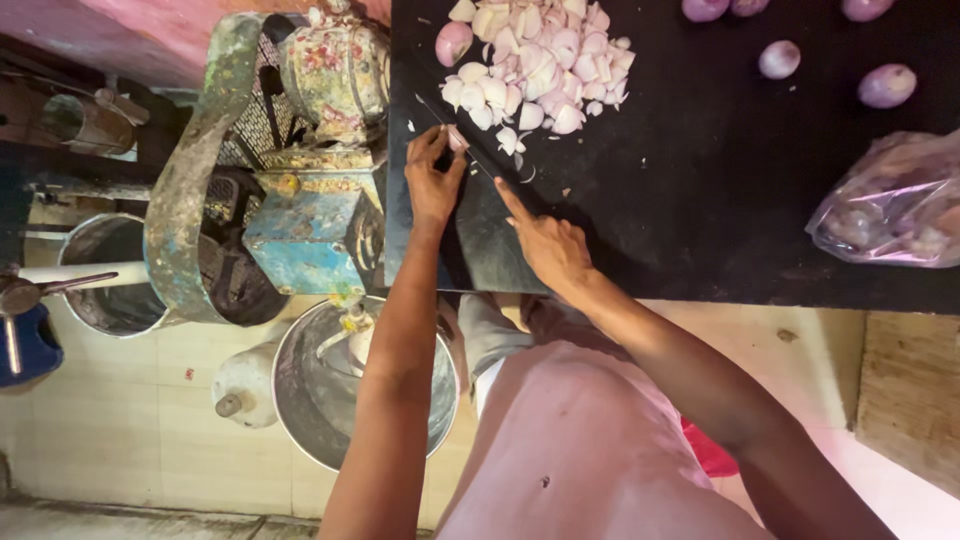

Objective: The person chops onions with a knife on a dark countertop.

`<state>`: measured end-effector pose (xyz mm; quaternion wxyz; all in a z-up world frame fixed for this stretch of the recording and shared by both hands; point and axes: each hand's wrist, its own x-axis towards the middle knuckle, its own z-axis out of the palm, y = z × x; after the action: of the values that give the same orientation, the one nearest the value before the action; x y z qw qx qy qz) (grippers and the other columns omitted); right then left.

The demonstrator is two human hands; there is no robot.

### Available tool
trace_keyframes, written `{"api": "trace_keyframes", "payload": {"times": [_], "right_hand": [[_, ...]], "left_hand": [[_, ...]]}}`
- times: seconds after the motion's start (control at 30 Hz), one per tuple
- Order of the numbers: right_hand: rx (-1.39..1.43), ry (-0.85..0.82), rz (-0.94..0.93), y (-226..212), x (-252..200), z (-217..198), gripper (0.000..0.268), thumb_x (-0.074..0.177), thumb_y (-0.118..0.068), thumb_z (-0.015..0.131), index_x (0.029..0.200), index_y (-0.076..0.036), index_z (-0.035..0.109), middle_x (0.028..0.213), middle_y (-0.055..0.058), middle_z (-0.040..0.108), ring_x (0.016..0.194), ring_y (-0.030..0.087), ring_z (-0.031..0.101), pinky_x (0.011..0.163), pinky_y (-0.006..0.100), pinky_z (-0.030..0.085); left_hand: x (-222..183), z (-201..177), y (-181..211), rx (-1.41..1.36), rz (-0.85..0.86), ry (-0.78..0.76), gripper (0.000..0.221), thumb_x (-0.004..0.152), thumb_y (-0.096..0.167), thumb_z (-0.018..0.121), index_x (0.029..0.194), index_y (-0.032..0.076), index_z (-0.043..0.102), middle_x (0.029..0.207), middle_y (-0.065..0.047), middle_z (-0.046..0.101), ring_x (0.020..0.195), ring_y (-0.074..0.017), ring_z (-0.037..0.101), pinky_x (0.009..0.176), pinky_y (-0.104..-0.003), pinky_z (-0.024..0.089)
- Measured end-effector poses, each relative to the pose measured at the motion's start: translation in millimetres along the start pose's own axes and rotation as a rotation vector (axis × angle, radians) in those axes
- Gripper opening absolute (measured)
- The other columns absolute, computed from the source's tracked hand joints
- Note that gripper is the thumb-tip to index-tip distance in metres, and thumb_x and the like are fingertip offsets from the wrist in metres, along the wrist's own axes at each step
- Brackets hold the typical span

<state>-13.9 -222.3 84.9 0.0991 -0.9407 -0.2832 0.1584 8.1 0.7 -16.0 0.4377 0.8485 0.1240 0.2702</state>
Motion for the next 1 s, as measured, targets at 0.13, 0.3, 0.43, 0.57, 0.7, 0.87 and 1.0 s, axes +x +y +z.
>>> {"api": "trace_keyframes", "payload": {"times": [0.13,0.3,0.43,0.57,0.7,0.87,1.0], "right_hand": [[-0.013,-0.006,-0.022,2,3,0,0.070,0.108,-0.036,0.051,0.164,-0.040,0.009,0.065,0.020,0.069,0.059,0.041,0.070,0.056,0.055,0.058],[0.047,-0.022,-0.030,10,12,6,0.072,0.107,-0.035,0.052,0.163,-0.041,0.008,0.066,0.022,0.069,0.060,0.043,0.070,0.056,0.056,0.057],[-0.013,-0.055,-0.007,10,30,12,0.072,0.107,-0.036,0.052,0.163,-0.041,0.007,0.070,0.023,0.070,0.064,0.043,0.072,0.057,0.056,0.058],[0.048,-0.069,-0.007,13,22,10,0.071,0.108,-0.035,0.052,0.163,-0.041,0.007,0.070,0.024,0.069,0.063,0.044,0.071,0.057,0.057,0.057],[0.107,-0.158,0.076,30,-36,-6,0.070,0.106,-0.035,0.051,0.163,-0.041,0.013,0.071,0.024,0.069,0.065,0.044,0.071,0.060,0.058,0.057],[0.157,-0.078,0.104,41,-52,-16,0.065,0.106,-0.032,0.051,0.162,-0.038,0.021,0.072,0.026,0.069,0.067,0.049,0.069,0.064,0.061,0.055],[0.359,0.121,0.003,43,-35,-18,0.063,0.105,-0.033,0.054,0.161,-0.030,0.025,0.097,0.028,0.068,0.073,0.052,0.067,0.068,0.060,0.054]], "left_hand": [[2,2,0,0.003,0.006,0.008,0.039,0.083,0.006,0.082,0.119,-0.003,0.073,0.126,-0.019,0.069,0.118,-0.0347,0.065,0.104,-0.040,0.052],[3,-1,2,0.017,0.004,-0.013,0.040,0.081,0.006,0.082,0.120,-0.004,0.073,0.125,-0.020,0.069,0.118,-0.0355,0.063,0.103,-0.041,0.051],[4,-1,8,-0.019,-0.009,-0.007,0.039,0.082,0.006,0.080,0.119,-0.004,0.073,0.124,-0.020,0.069,0.118,-0.0352,0.063,0.102,-0.040,0.052],[3,-3,11,0.029,0.023,-0.016,0.042,0.081,0.005,0.080,0.121,-0.003,0.071,0.125,-0.020,0.069,0.119,-0.0366,0.063,0.104,-0.042,0.050],[10,3,11,0.036,0.034,0.035,0.043,0.082,0.006,0.080,0.123,0.000,0.070,0.124,-0.019,0.069,0.117,-0.0364,0.062,0.105,-0.042,0.049],[5,3,10,0.091,0.051,0.008,0.047,0.079,0.011,0.081,0.124,0.003,0.069,0.124,-0.016,0.068,0.119,-0.0353,0.060,0.107,-0.044,0.046],[3,-4,10,0.095,0.083,-0.029,0.051,0.081,0.018,0.082,0.127,0.003,0.068,0.122,-0.016,0.065,0.118,-0.0355,0.057,0.105,-0.045,0.042]]}}
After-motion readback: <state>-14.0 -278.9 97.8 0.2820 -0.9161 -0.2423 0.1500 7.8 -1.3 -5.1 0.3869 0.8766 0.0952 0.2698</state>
